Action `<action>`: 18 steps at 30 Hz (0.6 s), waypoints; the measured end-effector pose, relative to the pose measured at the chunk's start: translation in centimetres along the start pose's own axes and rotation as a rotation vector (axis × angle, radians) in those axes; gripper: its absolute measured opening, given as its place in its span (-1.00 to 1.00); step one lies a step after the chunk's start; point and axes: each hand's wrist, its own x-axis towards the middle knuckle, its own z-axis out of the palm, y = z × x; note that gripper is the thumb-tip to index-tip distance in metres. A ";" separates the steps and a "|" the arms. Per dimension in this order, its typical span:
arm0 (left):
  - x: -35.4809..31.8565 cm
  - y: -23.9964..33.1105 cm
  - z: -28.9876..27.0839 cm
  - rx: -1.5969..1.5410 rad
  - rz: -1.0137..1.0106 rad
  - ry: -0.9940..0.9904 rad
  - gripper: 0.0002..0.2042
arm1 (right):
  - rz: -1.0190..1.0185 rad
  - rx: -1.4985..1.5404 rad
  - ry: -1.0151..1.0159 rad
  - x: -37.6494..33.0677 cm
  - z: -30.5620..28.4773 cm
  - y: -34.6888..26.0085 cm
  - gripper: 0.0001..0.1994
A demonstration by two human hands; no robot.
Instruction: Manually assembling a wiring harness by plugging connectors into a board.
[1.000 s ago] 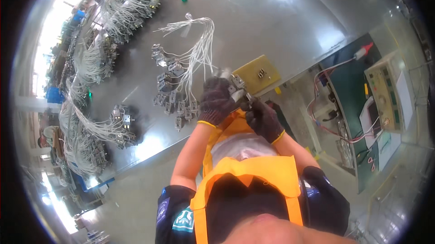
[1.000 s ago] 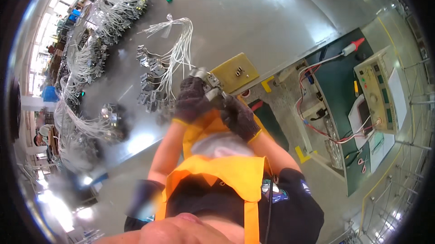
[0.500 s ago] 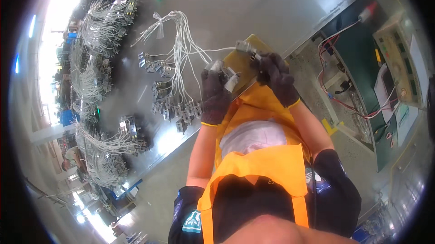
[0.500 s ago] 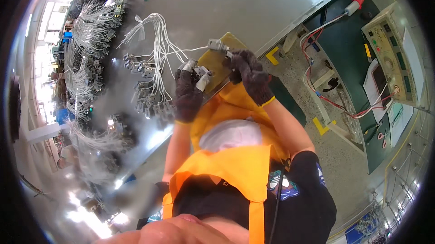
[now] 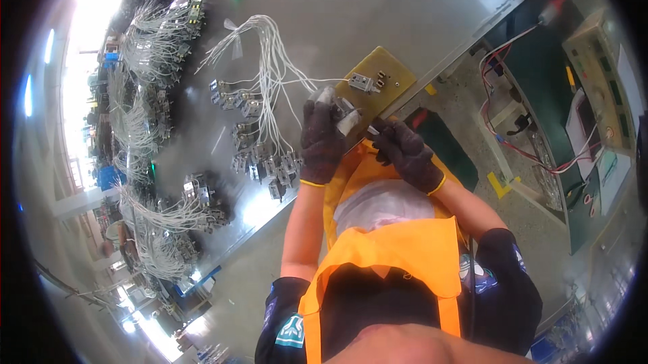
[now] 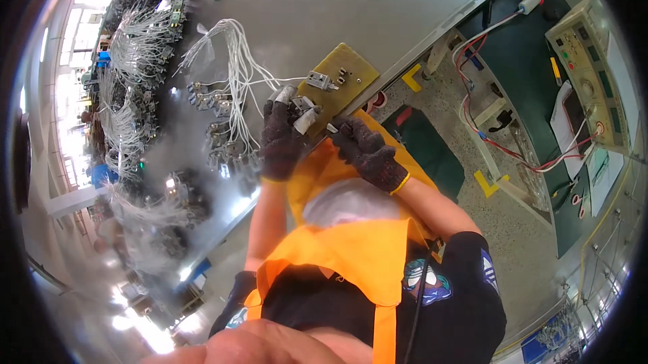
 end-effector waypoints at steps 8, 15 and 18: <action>0.4 -2.4 -0.6 -0.041 0.250 -0.111 -0.54 | -0.562 -0.458 0.107 1.5 3.4 1.5 -0.71; 0.0 -2.9 -0.1 -0.030 0.330 -0.066 -0.58 | -0.042 -0.039 0.222 0.2 4.1 -1.6 -0.71; 0.3 -2.8 -0.4 -0.247 0.051 -0.162 -0.53 | -0.035 -0.069 0.238 0.5 4.1 -0.7 -0.71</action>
